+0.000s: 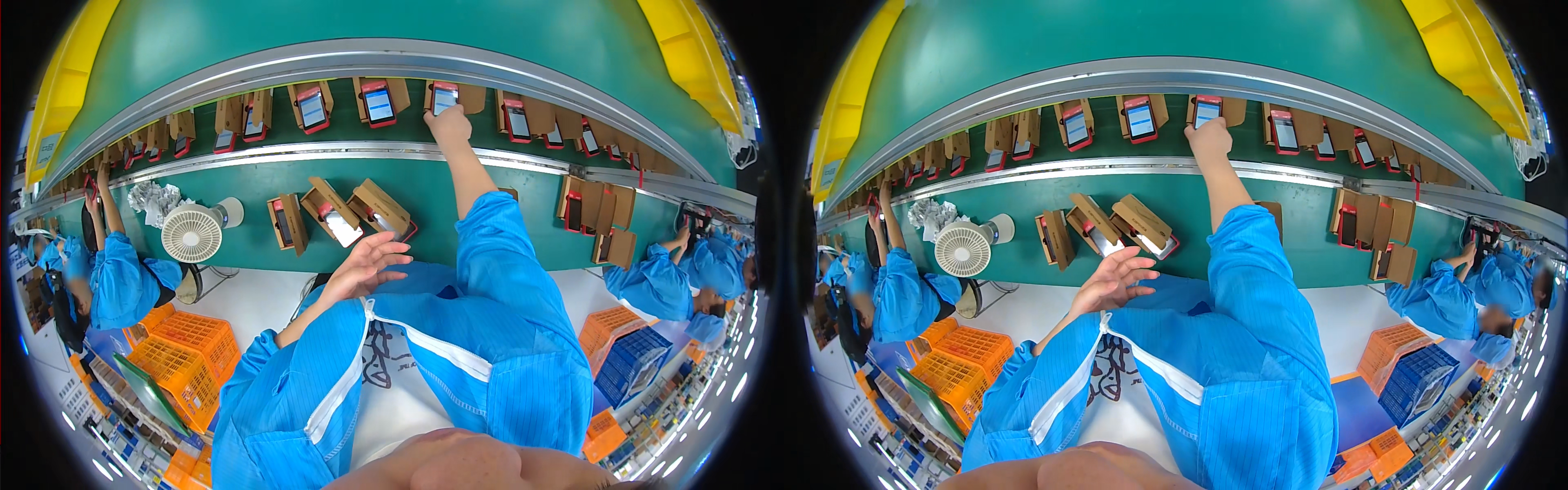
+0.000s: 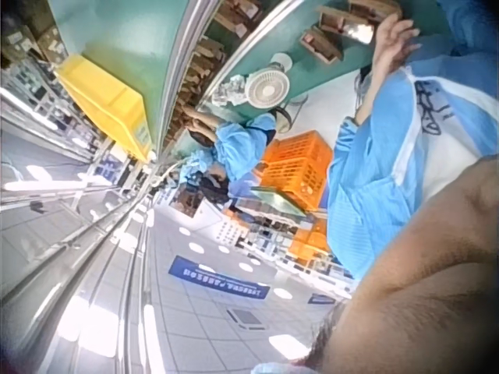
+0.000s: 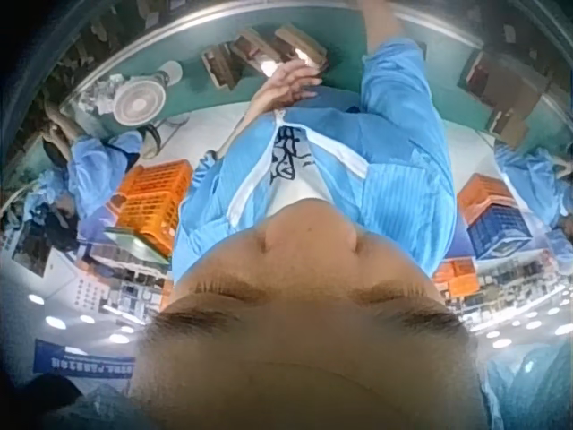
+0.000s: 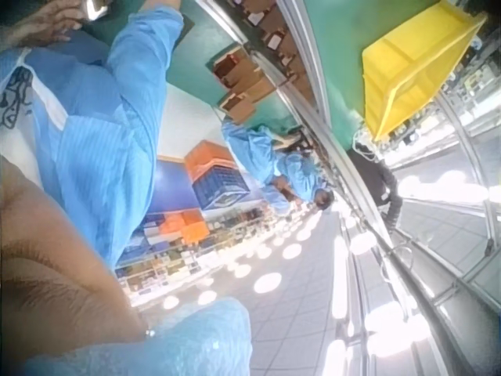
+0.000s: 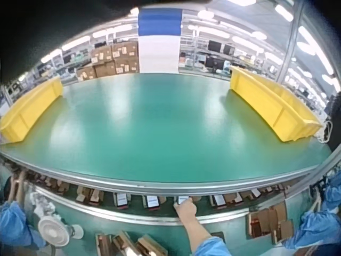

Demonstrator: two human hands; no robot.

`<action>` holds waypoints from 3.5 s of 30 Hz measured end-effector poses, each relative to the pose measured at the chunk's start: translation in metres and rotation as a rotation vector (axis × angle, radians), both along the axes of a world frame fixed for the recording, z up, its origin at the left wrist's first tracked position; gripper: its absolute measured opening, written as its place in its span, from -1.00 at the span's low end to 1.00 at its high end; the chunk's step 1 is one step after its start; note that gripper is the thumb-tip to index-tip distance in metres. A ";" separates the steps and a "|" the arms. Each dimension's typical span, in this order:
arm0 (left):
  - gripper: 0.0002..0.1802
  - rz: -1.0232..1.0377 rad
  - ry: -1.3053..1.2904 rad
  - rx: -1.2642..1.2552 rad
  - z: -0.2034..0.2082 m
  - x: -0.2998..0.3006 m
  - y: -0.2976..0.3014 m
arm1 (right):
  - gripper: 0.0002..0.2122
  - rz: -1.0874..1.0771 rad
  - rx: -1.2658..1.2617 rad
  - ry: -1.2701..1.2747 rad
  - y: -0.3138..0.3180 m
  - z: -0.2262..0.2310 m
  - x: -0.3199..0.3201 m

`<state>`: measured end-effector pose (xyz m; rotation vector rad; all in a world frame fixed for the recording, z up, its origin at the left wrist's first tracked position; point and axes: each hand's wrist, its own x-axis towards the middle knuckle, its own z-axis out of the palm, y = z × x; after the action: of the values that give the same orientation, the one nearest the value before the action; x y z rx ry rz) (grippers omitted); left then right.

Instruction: Inspecting and scanning handheld electronic devices on a production line.

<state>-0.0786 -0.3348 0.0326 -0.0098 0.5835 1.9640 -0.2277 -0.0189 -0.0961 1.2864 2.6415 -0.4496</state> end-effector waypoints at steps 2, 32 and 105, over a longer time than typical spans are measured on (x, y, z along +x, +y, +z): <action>-0.29 0.021 0.007 -0.022 0.001 0.003 -0.007 | -0.33 -0.004 -0.037 0.071 0.003 0.012 0.008; -0.06 0.083 0.342 -0.044 0.052 0.113 0.032 | -0.54 0.312 -1.476 0.621 -0.104 0.219 0.298; 0.11 0.214 0.140 0.079 0.054 0.093 0.052 | -0.19 0.663 -0.503 0.454 -0.117 0.213 0.289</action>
<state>0.0149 -0.2833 0.0867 0.1198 0.6161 2.2072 0.0615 -0.1358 0.1172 0.1464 2.7907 -1.2781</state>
